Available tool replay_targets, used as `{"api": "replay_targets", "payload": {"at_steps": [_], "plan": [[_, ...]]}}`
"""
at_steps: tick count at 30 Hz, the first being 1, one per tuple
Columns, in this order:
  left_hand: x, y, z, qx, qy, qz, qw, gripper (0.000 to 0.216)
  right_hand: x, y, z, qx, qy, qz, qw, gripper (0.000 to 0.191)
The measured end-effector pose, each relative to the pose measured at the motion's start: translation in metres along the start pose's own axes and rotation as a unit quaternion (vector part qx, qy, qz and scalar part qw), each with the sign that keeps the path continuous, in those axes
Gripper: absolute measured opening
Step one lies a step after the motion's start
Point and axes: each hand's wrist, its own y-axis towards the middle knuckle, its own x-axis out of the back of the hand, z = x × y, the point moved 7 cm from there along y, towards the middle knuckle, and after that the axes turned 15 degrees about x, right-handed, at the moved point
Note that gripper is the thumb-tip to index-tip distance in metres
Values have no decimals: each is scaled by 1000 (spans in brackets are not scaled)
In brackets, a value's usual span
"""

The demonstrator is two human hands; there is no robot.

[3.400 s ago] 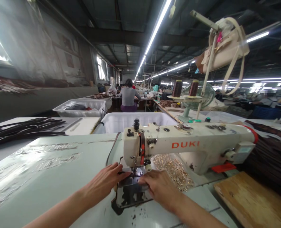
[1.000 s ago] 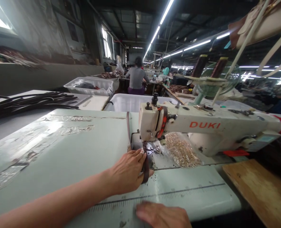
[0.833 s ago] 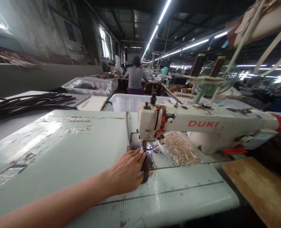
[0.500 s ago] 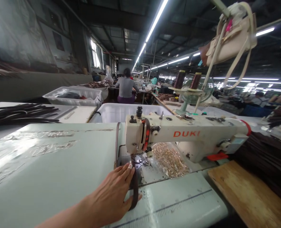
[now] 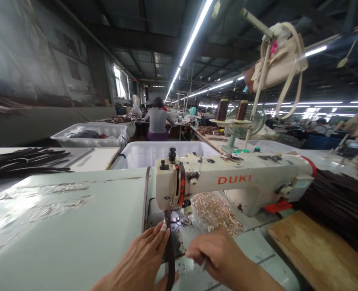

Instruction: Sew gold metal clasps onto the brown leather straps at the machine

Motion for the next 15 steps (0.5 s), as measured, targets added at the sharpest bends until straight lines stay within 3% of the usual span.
{"api": "replay_targets", "payload": {"at_steps": [3,6,11,15], "plan": [[1,-2,-1,-22,5,-55,998,74,-14,17,-32,-2,-29,92,995,23],[-8,-5,-2,-58,38,-72,995,60,-35,20,-51,28,-76,152,985,23],[-45,-7,2,-80,99,-123,984,64,-54,14,-64,40,-123,136,982,28],[-56,-13,6,-106,84,-184,974,70,-50,14,-62,37,-137,122,982,33]]}}
